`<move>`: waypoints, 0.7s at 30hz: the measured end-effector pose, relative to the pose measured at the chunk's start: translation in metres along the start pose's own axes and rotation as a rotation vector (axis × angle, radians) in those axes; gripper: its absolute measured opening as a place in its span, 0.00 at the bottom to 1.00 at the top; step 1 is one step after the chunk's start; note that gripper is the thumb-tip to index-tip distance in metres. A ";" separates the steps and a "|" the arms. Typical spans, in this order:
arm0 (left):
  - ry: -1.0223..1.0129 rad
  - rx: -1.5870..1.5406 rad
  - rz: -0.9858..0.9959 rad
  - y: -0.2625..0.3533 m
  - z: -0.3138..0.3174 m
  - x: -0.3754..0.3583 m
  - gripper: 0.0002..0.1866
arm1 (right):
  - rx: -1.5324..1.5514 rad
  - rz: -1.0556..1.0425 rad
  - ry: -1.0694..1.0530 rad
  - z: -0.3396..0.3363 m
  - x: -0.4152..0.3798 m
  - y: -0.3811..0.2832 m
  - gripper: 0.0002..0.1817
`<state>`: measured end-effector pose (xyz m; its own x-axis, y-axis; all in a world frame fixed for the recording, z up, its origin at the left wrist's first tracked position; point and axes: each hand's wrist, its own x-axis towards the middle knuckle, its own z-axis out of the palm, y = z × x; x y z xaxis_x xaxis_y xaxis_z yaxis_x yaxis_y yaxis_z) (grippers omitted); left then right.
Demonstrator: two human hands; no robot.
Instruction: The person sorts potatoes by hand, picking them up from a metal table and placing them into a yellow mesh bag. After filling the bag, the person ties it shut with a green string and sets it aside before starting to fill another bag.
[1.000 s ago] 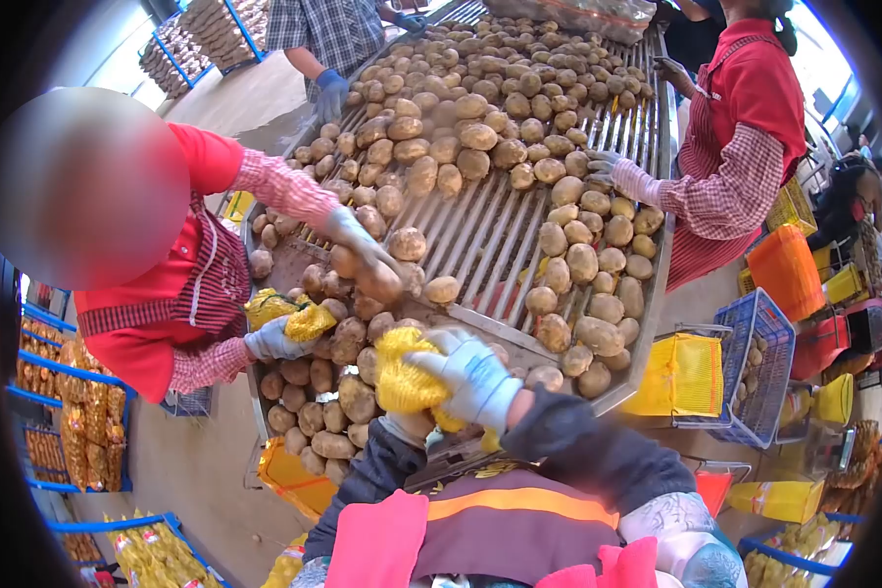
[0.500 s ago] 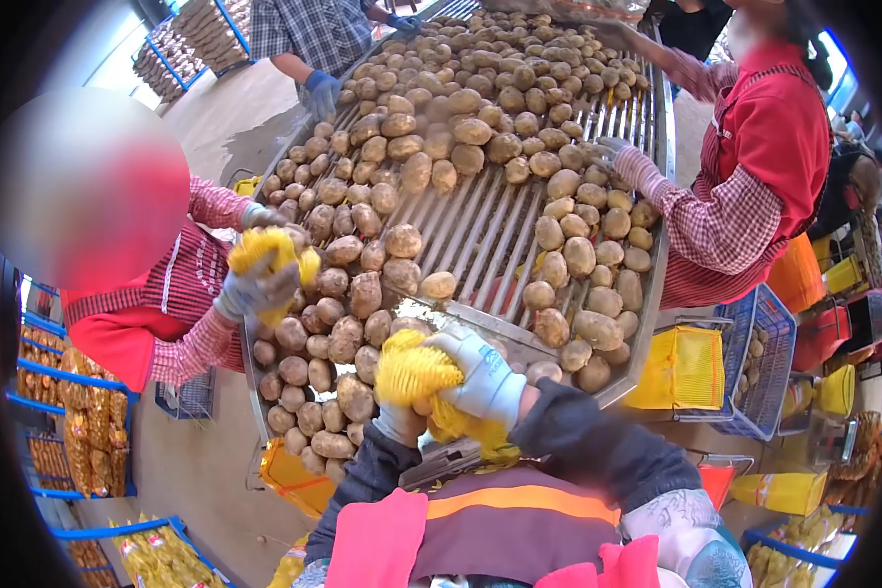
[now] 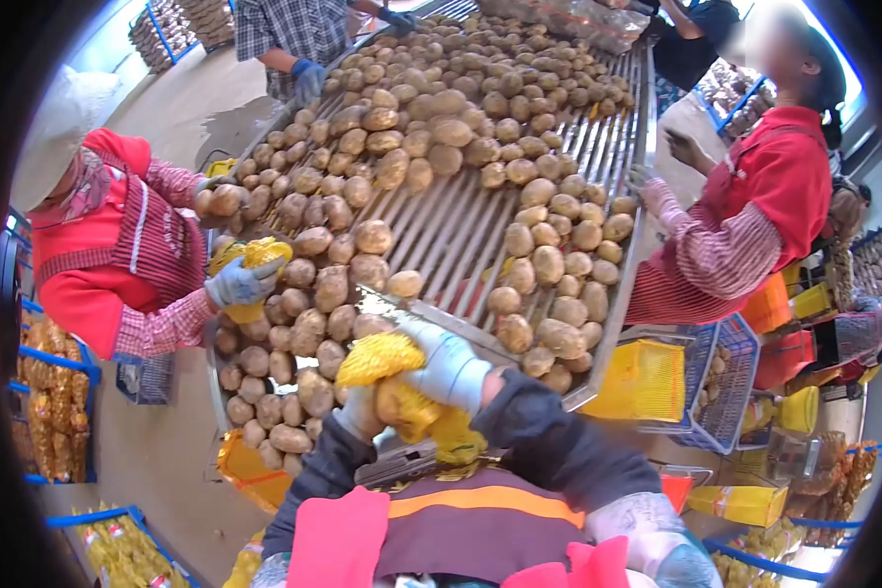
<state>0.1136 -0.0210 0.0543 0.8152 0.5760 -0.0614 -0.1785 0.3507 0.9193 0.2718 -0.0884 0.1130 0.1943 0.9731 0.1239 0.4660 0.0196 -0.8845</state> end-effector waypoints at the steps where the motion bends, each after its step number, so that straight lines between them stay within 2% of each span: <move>1: -0.091 0.428 0.128 -0.003 -0.005 0.004 0.29 | -0.043 0.063 -0.023 -0.003 0.005 0.008 0.24; 2: -0.128 0.843 0.295 0.002 -0.006 0.010 0.26 | 0.059 0.125 0.005 0.003 0.008 0.026 0.24; 3: -0.100 0.130 -0.115 0.005 0.003 0.013 0.24 | 0.156 0.188 0.030 0.009 0.009 0.043 0.23; 4: -0.031 -0.136 -0.238 0.012 0.010 0.010 0.25 | 0.486 0.276 0.016 0.006 0.014 0.046 0.24; 5: 0.038 -0.401 -0.357 0.016 0.012 0.009 0.26 | 0.593 0.279 0.088 0.006 0.018 0.052 0.22; 6: 0.120 -0.557 -0.348 0.001 0.002 0.006 0.28 | 0.682 0.267 0.154 0.001 0.014 0.056 0.21; 7: 0.051 -0.853 -0.341 -0.006 -0.006 0.002 0.28 | 0.771 0.257 0.217 -0.007 0.013 0.042 0.20; 8: -0.024 -0.936 -0.319 -0.008 -0.015 0.002 0.29 | 0.852 0.336 0.264 -0.011 0.009 0.041 0.17; 9: -0.102 -1.020 -0.294 -0.011 -0.023 -0.001 0.30 | 0.812 0.276 0.269 -0.014 0.005 0.036 0.16; 10: -0.092 -1.017 -0.289 -0.005 -0.021 -0.003 0.30 | 0.748 0.246 0.261 -0.017 0.002 0.035 0.16; 12: 0.209 -1.046 -0.328 0.005 -0.012 -0.003 0.33 | 0.710 0.243 0.280 -0.021 -0.003 0.033 0.17; 15: 0.242 -0.998 -0.260 -0.007 -0.011 -0.004 0.35 | 0.863 0.325 0.305 -0.019 -0.007 0.041 0.16; 16: 0.245 -0.997 -0.258 -0.011 -0.012 -0.006 0.35 | 0.778 0.259 0.306 -0.019 -0.006 0.037 0.16; 18: 0.151 -1.039 -0.091 -0.019 -0.016 -0.010 0.31 | 0.785 0.273 0.346 -0.009 -0.003 0.041 0.16; 19: 0.154 -1.038 -0.088 -0.021 -0.020 -0.010 0.31 | 0.788 0.285 0.390 -0.004 -0.001 0.041 0.16; 20: 0.114 -1.045 -0.129 -0.023 -0.025 -0.009 0.32 | 0.768 0.188 0.428 0.003 0.001 0.038 0.15; 21: 0.075 -1.052 -0.171 -0.026 -0.028 -0.009 0.33 | 0.700 0.223 0.429 0.010 0.002 0.038 0.17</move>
<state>0.0952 -0.0146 0.0202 0.8449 0.4901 -0.2143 -0.4799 0.8715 0.1011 0.2814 -0.0836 0.0748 0.5941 0.8027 -0.0518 -0.2363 0.1126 -0.9651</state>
